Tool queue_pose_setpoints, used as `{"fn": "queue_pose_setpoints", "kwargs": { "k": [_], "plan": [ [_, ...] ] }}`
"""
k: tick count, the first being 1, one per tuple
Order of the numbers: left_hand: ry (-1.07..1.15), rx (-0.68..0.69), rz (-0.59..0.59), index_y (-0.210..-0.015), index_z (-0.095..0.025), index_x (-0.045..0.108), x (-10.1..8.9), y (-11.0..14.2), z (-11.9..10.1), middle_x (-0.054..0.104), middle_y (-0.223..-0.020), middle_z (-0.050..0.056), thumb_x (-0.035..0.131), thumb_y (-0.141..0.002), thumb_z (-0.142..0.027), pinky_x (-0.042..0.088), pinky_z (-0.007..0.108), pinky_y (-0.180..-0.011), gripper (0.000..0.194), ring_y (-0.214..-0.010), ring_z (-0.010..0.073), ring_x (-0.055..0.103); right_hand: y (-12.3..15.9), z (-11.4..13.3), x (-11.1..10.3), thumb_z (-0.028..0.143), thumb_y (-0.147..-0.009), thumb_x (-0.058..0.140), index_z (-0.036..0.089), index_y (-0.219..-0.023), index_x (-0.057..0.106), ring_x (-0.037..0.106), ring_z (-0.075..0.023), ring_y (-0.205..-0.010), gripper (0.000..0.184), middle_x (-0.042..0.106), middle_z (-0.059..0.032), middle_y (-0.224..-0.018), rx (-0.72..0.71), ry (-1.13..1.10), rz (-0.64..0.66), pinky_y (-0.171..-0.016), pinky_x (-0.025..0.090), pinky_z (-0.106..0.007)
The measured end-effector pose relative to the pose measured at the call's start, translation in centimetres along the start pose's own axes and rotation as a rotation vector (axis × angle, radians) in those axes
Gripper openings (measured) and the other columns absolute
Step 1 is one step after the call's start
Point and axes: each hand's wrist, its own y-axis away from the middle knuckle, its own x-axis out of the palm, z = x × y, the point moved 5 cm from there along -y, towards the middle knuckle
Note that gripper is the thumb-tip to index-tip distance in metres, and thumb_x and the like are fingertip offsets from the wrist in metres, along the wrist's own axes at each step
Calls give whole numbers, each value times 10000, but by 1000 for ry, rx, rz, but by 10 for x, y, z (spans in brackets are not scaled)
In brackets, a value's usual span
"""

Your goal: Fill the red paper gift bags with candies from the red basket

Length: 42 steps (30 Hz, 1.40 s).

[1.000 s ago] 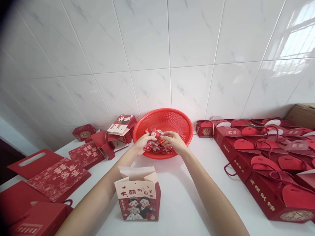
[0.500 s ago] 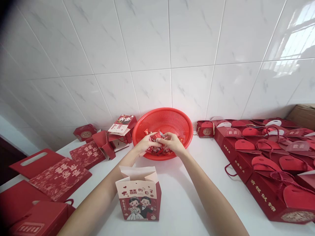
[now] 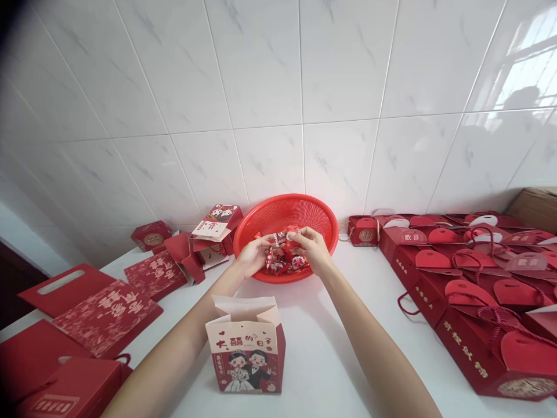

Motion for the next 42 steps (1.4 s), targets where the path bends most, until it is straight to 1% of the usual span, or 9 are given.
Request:
{"fn": "queue_pose_setpoints", "kwargs": {
  "k": [5, 9, 16, 21, 24, 29, 35, 39, 42],
  "plan": [
    [14, 73, -58, -873, -152, 750, -3, 1, -1, 773, -846, 53, 733, -658, -57, 548, 259, -679, 235, -706, 158, 696, 5, 11, 4, 430, -461, 944, 187, -646, 553, 598, -128, -687, 496, 643, 4, -720, 14, -57, 23, -605, 496, -243],
    [-3, 117, -90, -840, -149, 734, -3, 7, -9, 745, -744, 40, 809, -649, -78, 549, 280, -664, 217, -666, 164, 689, 9, 18, 7, 411, -475, 932, 185, -632, 564, 592, -139, -705, 459, 648, -10, -737, 18, -48, 40, -576, 496, -241],
    [-31, 235, -111, -815, -158, 741, 13, 29, -50, 746, -770, 10, 908, -541, -150, 539, 251, -682, 321, -695, 138, 679, 20, 31, 17, 363, -528, 883, 191, -723, 585, 599, -131, -656, 396, 652, 7, -743, 28, 7, 127, -551, 508, -237],
    [-217, 411, -98, -792, -147, 775, 30, 50, -80, 776, -823, 47, 952, -485, -268, 542, 319, -845, 375, -830, 193, 710, 33, 45, 28, 312, -579, 847, 203, -858, 673, 605, -140, -679, 346, 668, 3, -800, 17, 70, 198, -506, 478, -220],
    [-322, 461, -72, -798, -142, 785, 41, 62, -91, 785, -826, 68, 948, -501, -322, 547, 363, -869, 384, -844, 224, 718, 41, 50, 35, 305, -628, 825, 206, -932, 719, 626, -149, -729, 337, 693, -11, -874, -18, 106, 238, -550, 507, -229],
    [-398, 449, -2, -867, -126, 779, 56, 73, -102, 777, -853, 73, 933, -540, -285, 550, 368, -842, 394, -858, 227, 710, 49, 54, 40, 304, -689, 797, 195, -992, 741, 641, -147, -696, 326, 722, -35, -907, -51, 130, 273, -584, 520, -247],
    [-468, 470, 21, -945, -118, 744, 59, 83, -113, 745, -1006, 80, 903, -613, -288, 532, 385, -927, 405, -955, 219, 685, 58, 61, 43, 303, -746, 796, 203, -952, 732, 657, -147, -745, 238, 725, -24, -908, -122, 169, 303, -642, 533, -242],
    [-571, 532, 10, -1053, -151, 709, 51, 116, -117, 720, -1125, 90, 803, -776, -385, 510, 394, -986, 375, -1081, 238, 658, 69, 74, 46, 314, -751, 821, 197, -922, 715, 655, -146, -784, 233, 724, -25, -945, -186, 204, 352, -724, 539, -262],
    [-771, 646, -71, -932, -180, 728, 36, 155, -113, 707, -1138, 83, 711, -867, -394, 489, 396, -1017, 223, -1175, 261, 611, 76, 86, 45, 279, -749, 827, 201, -893, 707, 626, -119, -719, 202, 712, -3, -884, -185, 180, 371, -702, 518, -248]
  ]
}}
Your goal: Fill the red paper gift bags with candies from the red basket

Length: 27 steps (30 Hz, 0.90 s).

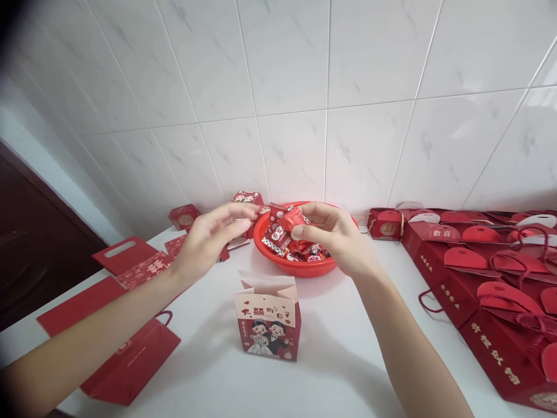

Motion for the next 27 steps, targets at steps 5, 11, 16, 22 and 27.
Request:
{"fn": "queue_pose_setpoints", "kwargs": {
  "k": [5, 11, 16, 22, 27],
  "plan": [
    [-270, -46, 170, -824, -227, 794, -4, 55, 22, 678, -1166, 71, 620, -942, -391, 484, 400, -1012, 266, -1163, 256, 614, 6, 12, 7, 211, -781, 784, 191, -892, 724, 606, -106, -678, 127, 691, 3, -794, 50, -12, 149, -650, 499, -231],
    [-214, -196, 203, -1040, -240, 795, 5, 70, 57, 702, -1149, 71, 658, -915, -404, 517, 373, -970, 248, -1099, 242, 647, 10, 2, 22, 236, -783, 788, 173, -929, 704, 634, -130, -727, 180, 702, -29, -860, 169, 80, 292, -666, 526, -254],
    [-128, -309, 307, -1238, -219, 725, 7, 75, 65, 675, -1297, 96, 668, -889, -452, 491, 404, -1033, 424, -1184, 272, 624, 11, -1, 29, 271, -806, 779, 173, -930, 692, 653, -136, -771, 180, 704, -29, -890, 182, 158, 319, -694, 534, -257],
    [-106, -308, 355, -1358, -236, 643, 6, 76, 65, 629, -1412, 79, 694, -863, -458, 478, 413, -1052, 545, -1243, 280, 595, 8, -7, 30, 274, -845, 720, 178, -991, 715, 667, -159, -803, 174, 717, -38, -915, 162, 302, 327, -692, 532, -265],
    [-79, -305, 348, -1337, -246, 653, 7, 74, 69, 664, -1354, 76, 710, -855, -449, 484, 421, -1052, 526, -1232, 278, 601, 8, -7, 32, 307, -846, 697, 180, -1049, 712, 671, -189, -837, 240, 722, -58, -989, 102, 389, 284, -711, 548, -301]
  ]
}}
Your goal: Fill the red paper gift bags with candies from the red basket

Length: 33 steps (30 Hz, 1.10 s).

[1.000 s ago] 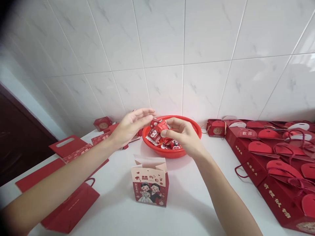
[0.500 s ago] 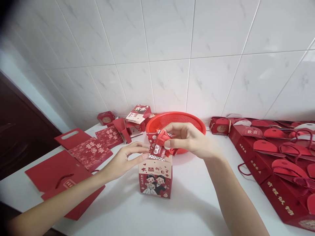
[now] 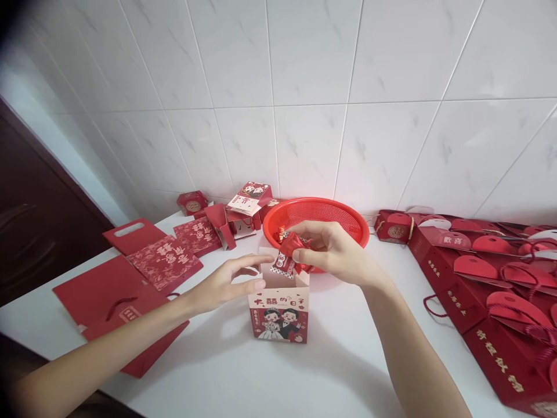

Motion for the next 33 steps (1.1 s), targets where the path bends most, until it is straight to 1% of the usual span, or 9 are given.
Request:
{"fn": "queue_pose_setpoints", "kwargs": {
  "k": [5, 9, 13, 16, 19, 23, 27, 31, 33],
  "plan": [
    [-13, 10, -9, -1366, -220, 629, 0, -1, 1, 705, -1245, 92, 714, -856, -448, 466, 434, -1074, 566, -1220, 284, 607, 0, 5, 12, 220, -874, 622, 188, -1069, 718, 642, -165, -789, 220, 722, -44, -973, -85, 203, -7, -687, 527, -287],
    [-52, 67, -56, -1369, -236, 625, 0, -5, 0, 642, -1384, 91, 727, -851, -430, 462, 443, -1077, 561, -1247, 293, 589, -1, 2, 19, 135, -856, 573, 211, -1125, 721, 572, -120, -693, 316, 720, -11, -932, -133, 371, 1, -619, 470, -246],
    [-44, 95, -76, -1343, -227, 642, 0, -13, 2, 615, -1427, 94, 735, -845, -431, 484, 432, -1055, 545, -1187, 275, 625, -4, -2, 18, 124, -849, 564, 202, -1127, 717, 551, -116, -660, 326, 706, -4, -862, -145, 446, -32, -582, 433, -237],
    [-28, 95, -81, -1318, -228, 659, -1, -17, 2, 552, -1497, 95, 734, -842, -437, 491, 436, -1050, 526, -1136, 257, 643, -6, -4, 16, 154, -870, 575, 198, -1106, 712, 603, -134, -711, 276, 721, -27, -928, -146, 431, -55, -619, 473, -249],
    [-25, 101, -63, -1335, -236, 649, -1, -18, 1, 592, -1455, 88, 705, -865, -426, 482, 448, -1057, 510, -1155, 262, 633, -9, -6, 17, 196, -874, 607, 196, -1097, 700, 667, -160, -772, 242, 720, -60, -1035, -125, 396, -56, -672, 531, -278],
    [-19, 81, -82, -1312, -216, 657, -1, -17, 3, 613, -1425, 100, 709, -857, -432, 474, 445, -1067, 507, -1197, 273, 615, -10, -7, 16, 217, -881, 605, 203, -1107, 693, 709, -194, -838, 243, 704, -82, -1067, -141, 385, -123, -737, 572, -325],
    [2, 61, -77, -1303, -218, 656, 0, -16, 4, 593, -1443, 108, 715, -857, -439, 484, 448, -1060, 501, -1161, 261, 633, -9, -3, 14, 243, -903, 597, 197, -1099, 688, 717, -202, -914, 220, 709, -80, -1073, -184, 286, -144, -773, 583, -321],
    [1, 85, -68, -1292, -221, 663, 0, -16, 2, 622, -1401, 110, 701, -873, -451, 478, 451, -1065, 479, -1185, 269, 625, -8, -1, 17, 271, -932, 581, 190, -1115, 691, 709, -167, -814, 229, 712, -78, -1105, -187, 265, -70, -723, 575, -302],
    [-6, 63, -77, -1291, -222, 659, 0, -16, 5, 615, -1412, 108, 703, -870, -474, 481, 442, -1064, 493, -1215, 276, 612, -7, 1, 14, 304, -937, 589, 193, -1110, 696, 702, -170, -816, 232, 713, -79, -1107, -208, 300, -90, -728, 573, -307]
  ]
}}
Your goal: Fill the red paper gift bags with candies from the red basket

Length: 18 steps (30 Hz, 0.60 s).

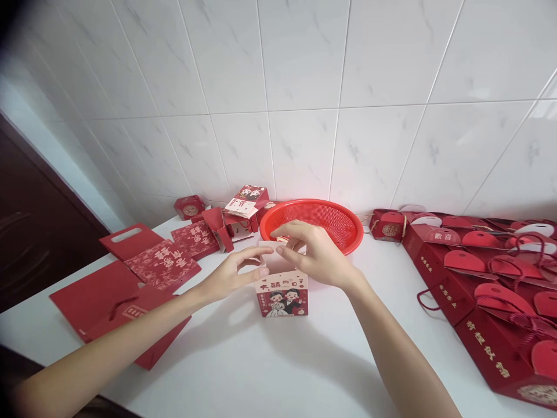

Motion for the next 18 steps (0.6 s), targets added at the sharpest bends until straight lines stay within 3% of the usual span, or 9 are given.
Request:
{"fn": "queue_pose_setpoints", "kwargs": {
  "k": [5, 8, 11, 15, 18],
  "plan": [
    [-29, -31, -51, -1240, -206, 688, 0, 0, 6, 666, -1356, 88, 625, -924, -514, 521, 404, -1026, 445, -1212, 269, 630, 3, 0, -16, 381, -944, 598, 222, -1139, 696, 694, -215, -963, 270, 711, -80, -1171, 29, 96, -61, -793, 577, -330],
    [-84, 19, -79, -1198, -189, 714, -1, 1, 3, 713, -1278, 93, 578, -951, -508, 539, 394, -1005, 426, -1212, 277, 639, 7, -7, -21, 409, -898, 659, 238, -1234, 666, 690, -240, -1000, 378, 683, -85, -1267, 112, 192, -5, -810, 582, -362],
    [-192, 92, -50, -1243, -186, 698, 0, 3, -2, 711, -1287, 102, 642, -910, -428, 518, 415, -1046, 415, -1200, 287, 653, 10, -16, -19, 356, -839, 712, 266, -1354, 598, 645, -294, -1151, 535, 625, -87, -1382, 181, 298, 80, -865, 574, -410],
    [-275, 180, -63, -1445, -250, 538, 1, 6, -7, 588, -1466, 73, 608, -914, -294, 459, 411, -1118, 538, -1310, 271, 582, 9, -21, -14, 294, -814, 709, 277, -1357, 600, 588, -317, -1245, 554, 632, -84, -1375, 186, 333, 118, -941, 534, -464],
    [-293, 173, -97, -1517, -277, 424, 0, 7, -5, 612, -1435, 75, 602, -923, -294, 513, 370, -1032, 620, -1169, 242, 663, 7, -18, -13, 336, -842, 686, 257, -1290, 647, 625, -296, -1163, 457, 677, -85, -1292, 158, 292, 125, -912, 529, -443]
  ]
}}
